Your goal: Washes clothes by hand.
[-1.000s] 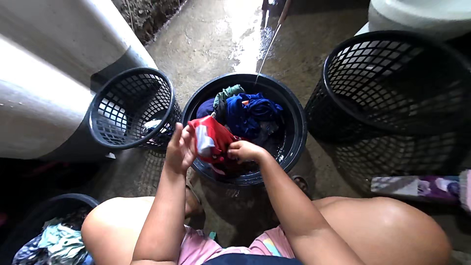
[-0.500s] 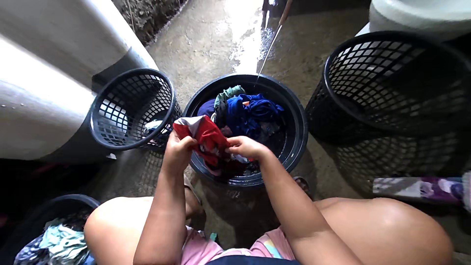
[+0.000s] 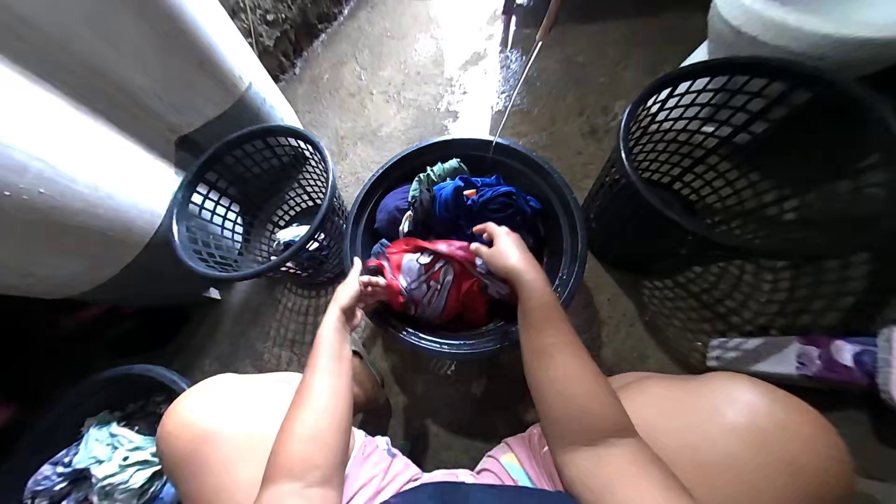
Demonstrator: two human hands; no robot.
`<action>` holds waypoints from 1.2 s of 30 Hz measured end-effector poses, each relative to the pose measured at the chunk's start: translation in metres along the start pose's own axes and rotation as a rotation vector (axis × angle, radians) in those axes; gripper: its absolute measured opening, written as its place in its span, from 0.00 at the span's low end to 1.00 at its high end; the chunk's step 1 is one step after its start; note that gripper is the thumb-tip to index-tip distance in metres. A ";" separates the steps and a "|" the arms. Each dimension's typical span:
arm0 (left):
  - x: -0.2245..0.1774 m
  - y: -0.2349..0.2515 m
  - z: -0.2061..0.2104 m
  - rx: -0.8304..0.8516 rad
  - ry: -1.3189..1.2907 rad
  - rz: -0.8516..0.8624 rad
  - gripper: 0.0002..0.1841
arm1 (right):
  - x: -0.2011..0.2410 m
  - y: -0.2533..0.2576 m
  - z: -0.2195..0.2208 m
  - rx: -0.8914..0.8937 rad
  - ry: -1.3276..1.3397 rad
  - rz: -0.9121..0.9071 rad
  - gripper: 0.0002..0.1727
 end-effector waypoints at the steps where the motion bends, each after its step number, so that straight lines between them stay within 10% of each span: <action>1: 0.005 0.003 0.010 0.051 -0.019 -0.006 0.38 | -0.008 0.006 0.010 0.028 -0.056 0.036 0.24; 9: -0.042 -0.043 0.039 0.375 -0.311 0.305 0.23 | 0.006 -0.004 0.069 0.587 -0.005 -0.079 0.23; 17: -0.073 -0.057 -0.036 0.428 -0.101 0.462 0.33 | 0.022 -0.027 -0.034 0.413 0.508 -0.532 0.09; 22: -0.004 -0.015 0.000 0.225 -0.202 0.134 0.40 | 0.020 -0.003 0.005 -0.203 0.218 -0.208 0.16; 25: 0.008 -0.018 0.027 0.325 0.036 -0.042 0.41 | -0.010 0.008 0.026 0.004 0.057 -0.053 0.18; 29: -0.042 -0.057 0.032 0.534 -0.040 0.172 0.39 | -0.027 -0.007 0.061 0.613 -0.223 0.134 0.34; 36: -0.067 -0.065 0.025 0.325 -0.679 0.399 0.43 | 0.019 -0.017 0.042 0.492 -0.029 -0.170 0.13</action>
Point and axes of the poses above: each hand's wrist, its own y-axis towards the middle knuckle, its own z-axis out of the palm, x = y × z, the point moved 1 cm from there along y, towards the middle knuckle
